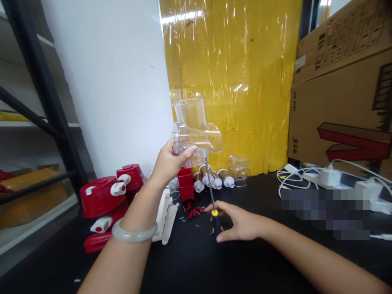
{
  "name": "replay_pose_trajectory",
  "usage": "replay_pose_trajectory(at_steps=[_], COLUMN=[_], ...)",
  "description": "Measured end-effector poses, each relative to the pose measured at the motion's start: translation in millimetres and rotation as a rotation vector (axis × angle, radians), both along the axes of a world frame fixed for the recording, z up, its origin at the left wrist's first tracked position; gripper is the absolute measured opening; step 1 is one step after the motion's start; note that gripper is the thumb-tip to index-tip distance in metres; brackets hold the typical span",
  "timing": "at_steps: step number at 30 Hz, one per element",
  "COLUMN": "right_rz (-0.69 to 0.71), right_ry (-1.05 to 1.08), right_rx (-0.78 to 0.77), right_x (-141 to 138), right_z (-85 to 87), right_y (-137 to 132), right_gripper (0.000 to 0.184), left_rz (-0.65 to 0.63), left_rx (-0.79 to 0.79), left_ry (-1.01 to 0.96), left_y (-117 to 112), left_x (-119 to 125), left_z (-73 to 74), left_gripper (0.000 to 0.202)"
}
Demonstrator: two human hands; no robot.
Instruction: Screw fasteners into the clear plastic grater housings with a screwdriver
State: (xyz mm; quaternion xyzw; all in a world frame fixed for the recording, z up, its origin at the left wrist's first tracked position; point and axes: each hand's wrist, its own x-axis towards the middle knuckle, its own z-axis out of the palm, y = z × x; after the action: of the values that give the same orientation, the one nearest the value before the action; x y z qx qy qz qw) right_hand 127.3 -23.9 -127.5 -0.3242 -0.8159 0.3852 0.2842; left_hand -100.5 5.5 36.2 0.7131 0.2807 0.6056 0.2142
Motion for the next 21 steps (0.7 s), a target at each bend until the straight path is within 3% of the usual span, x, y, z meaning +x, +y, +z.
replay_pose_trajectory(at_steps=[4,9,15,17,21], right_rz=[0.16,-0.042,0.184,0.111,-0.105], right_ry=[0.052,-0.009,0.12,0.105,0.008], right_rx=[-0.109,-0.057,-0.167,-0.164,-0.005], right_x=[3,-1,-2,-4,-7], right_z=[-1.4,-7.6,-3.6,-5.7,-9.3], right_y=[3,7,2,3,4], right_gripper=[0.066,0.075,0.068,0.066,0.071], left_rz=[0.003,-0.029,-0.025,-0.02,-0.011], left_rx=[-0.005,0.014,0.008,0.003,0.001], left_ry=[0.005,-0.014,0.001,0.004,0.007], left_y=[-1,-3,-2,-2,-2], left_x=[-1,1,-1,-1,-2], left_z=[0.9,2.0,1.4,1.3,2.3], left_gripper=[0.059,0.05,0.053,0.055,0.055])
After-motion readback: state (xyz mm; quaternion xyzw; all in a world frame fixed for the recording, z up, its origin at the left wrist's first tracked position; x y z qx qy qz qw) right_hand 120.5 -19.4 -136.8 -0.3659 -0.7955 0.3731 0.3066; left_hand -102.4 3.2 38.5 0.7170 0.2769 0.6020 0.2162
